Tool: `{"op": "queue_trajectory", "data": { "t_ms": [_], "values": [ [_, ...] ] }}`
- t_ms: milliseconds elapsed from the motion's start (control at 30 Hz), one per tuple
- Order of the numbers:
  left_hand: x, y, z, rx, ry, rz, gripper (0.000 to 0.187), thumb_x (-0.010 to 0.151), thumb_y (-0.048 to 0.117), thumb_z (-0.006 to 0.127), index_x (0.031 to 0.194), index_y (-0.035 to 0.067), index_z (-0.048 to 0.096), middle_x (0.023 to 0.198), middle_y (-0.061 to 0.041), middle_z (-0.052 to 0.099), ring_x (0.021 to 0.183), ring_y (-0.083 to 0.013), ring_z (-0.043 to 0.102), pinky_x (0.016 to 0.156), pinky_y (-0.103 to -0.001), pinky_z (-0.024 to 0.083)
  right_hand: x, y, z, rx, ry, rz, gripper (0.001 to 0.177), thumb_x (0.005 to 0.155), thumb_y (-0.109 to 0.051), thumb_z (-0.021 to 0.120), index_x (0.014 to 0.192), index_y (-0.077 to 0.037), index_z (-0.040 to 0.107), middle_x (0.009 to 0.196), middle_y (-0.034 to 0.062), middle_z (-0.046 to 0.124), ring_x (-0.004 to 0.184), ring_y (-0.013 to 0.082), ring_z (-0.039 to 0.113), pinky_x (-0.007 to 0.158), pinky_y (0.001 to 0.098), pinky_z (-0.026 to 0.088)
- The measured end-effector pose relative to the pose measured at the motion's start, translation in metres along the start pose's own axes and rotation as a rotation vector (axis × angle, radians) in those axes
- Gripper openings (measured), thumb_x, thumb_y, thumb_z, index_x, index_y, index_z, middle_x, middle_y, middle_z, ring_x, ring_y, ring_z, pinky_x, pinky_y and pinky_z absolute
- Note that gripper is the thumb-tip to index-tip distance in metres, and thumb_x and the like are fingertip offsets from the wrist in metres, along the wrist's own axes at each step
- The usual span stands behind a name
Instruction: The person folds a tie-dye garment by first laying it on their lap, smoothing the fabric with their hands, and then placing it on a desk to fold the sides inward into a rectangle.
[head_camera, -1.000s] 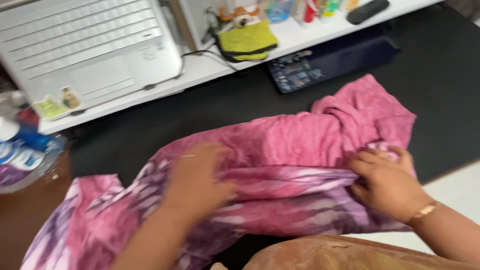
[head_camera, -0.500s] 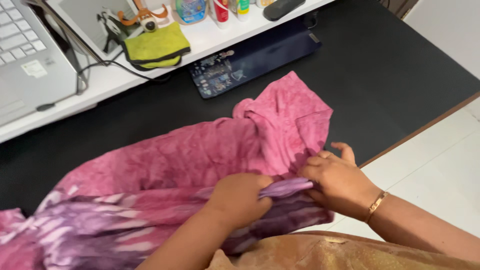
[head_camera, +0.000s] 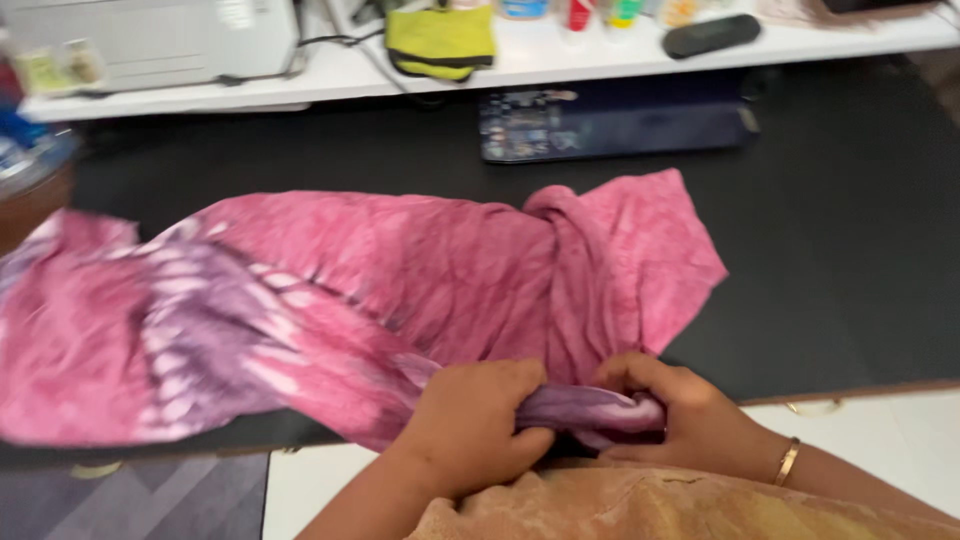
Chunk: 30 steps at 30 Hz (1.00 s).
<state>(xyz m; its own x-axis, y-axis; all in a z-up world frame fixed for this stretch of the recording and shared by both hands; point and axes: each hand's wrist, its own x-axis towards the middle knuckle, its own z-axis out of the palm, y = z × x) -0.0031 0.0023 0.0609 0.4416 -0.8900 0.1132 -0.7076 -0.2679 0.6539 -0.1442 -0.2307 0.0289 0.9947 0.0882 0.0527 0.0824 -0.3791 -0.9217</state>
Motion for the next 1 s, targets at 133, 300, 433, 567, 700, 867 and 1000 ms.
{"op": "queue_trajectory", "data": {
  "t_ms": [133, 300, 433, 567, 700, 867, 1000],
  "values": [
    [-0.007, 0.019, -0.009, 0.001, 0.003, -0.086, 0.027, 0.074, 0.033, 0.073, 0.091, 0.013, 0.065, 0.084, -0.010, 0.071, 0.081, -0.0353, 0.069, 0.070, -0.048, 0.053, 0.022, -0.008, -0.004, 0.018, -0.208, 0.157, 0.054, 0.071, -0.015, 0.089, 0.117, -0.018, 0.062, 0.091, -0.0004, 0.071, 0.082, 0.0122, 0.070, 0.072, 0.0277, 0.058],
    [-0.040, 0.002, -0.050, 0.041, -0.064, -0.194, 0.048, 0.065, 0.047, 0.084, 0.106, 0.022, 0.075, 0.089, -0.007, 0.077, 0.084, -0.0314, 0.073, 0.074, -0.045, 0.056, 0.037, -0.021, -0.039, -0.312, -0.281, -0.046, 0.008, 0.071, -0.009, 0.080, 0.076, -0.009, 0.074, 0.069, 0.0030, 0.066, 0.066, 0.0166, 0.066, 0.062, 0.0330, 0.051],
    [-0.110, -0.036, -0.091, 0.437, -0.157, -0.546, 0.034, 0.072, 0.038, 0.082, 0.105, 0.032, 0.079, 0.090, -0.007, 0.075, 0.089, -0.0290, 0.071, 0.082, -0.045, 0.054, 0.044, -0.027, -0.082, -0.433, -0.074, -0.048, 0.008, 0.071, -0.009, 0.079, 0.078, -0.010, 0.076, 0.071, 0.0003, 0.066, 0.064, 0.0134, 0.063, 0.057, 0.0287, 0.055],
    [-0.188, -0.094, -0.120, 0.665, -0.017, -0.606, 0.040, 0.057, 0.032, 0.085, 0.096, 0.036, 0.081, 0.085, 0.002, 0.079, 0.091, -0.0264, 0.072, 0.091, -0.043, 0.055, 0.034, -0.028, -0.107, -0.426, 0.140, 0.160, 0.016, 0.073, -0.003, 0.072, 0.086, -0.008, 0.080, 0.078, 0.0021, 0.066, 0.059, 0.0149, 0.065, 0.050, 0.0300, 0.053],
    [-0.264, -0.157, -0.125, 0.770, 0.241, -0.685, 0.040, 0.055, 0.030, 0.088, 0.094, 0.026, 0.079, 0.086, 0.000, 0.078, 0.086, -0.0251, 0.075, 0.099, -0.048, 0.051, 0.014, -0.004, -0.133, -0.577, 0.386, 0.248, 0.012, 0.083, -0.005, 0.073, 0.094, -0.005, 0.078, 0.087, 0.0048, 0.069, 0.069, 0.0183, 0.068, 0.058, 0.0333, 0.057],
    [-0.304, -0.190, -0.111, 0.620, 0.495, -0.672, 0.035, 0.061, 0.022, 0.081, 0.096, 0.021, 0.081, 0.090, -0.001, 0.076, 0.068, -0.0194, 0.073, 0.070, -0.033, 0.058, -0.019, 0.074, -0.192, -0.475, 0.666, 0.271, 0.016, 0.094, -0.007, 0.064, 0.103, -0.001, 0.075, 0.085, 0.0167, 0.073, 0.075, 0.0289, 0.073, 0.069, 0.0422, 0.062],
    [-0.291, -0.169, -0.103, 0.758, 0.638, -0.691, 0.033, 0.066, 0.027, 0.086, 0.092, 0.010, 0.077, 0.086, -0.005, 0.071, 0.078, -0.0233, 0.069, 0.077, -0.035, 0.056, -0.035, 0.112, -0.213, -0.700, 0.664, 0.434, 0.026, 0.083, -0.014, 0.069, 0.106, -0.003, 0.074, 0.097, 0.0190, 0.068, 0.089, 0.0341, 0.066, 0.079, 0.0481, 0.057]
  ]
}}
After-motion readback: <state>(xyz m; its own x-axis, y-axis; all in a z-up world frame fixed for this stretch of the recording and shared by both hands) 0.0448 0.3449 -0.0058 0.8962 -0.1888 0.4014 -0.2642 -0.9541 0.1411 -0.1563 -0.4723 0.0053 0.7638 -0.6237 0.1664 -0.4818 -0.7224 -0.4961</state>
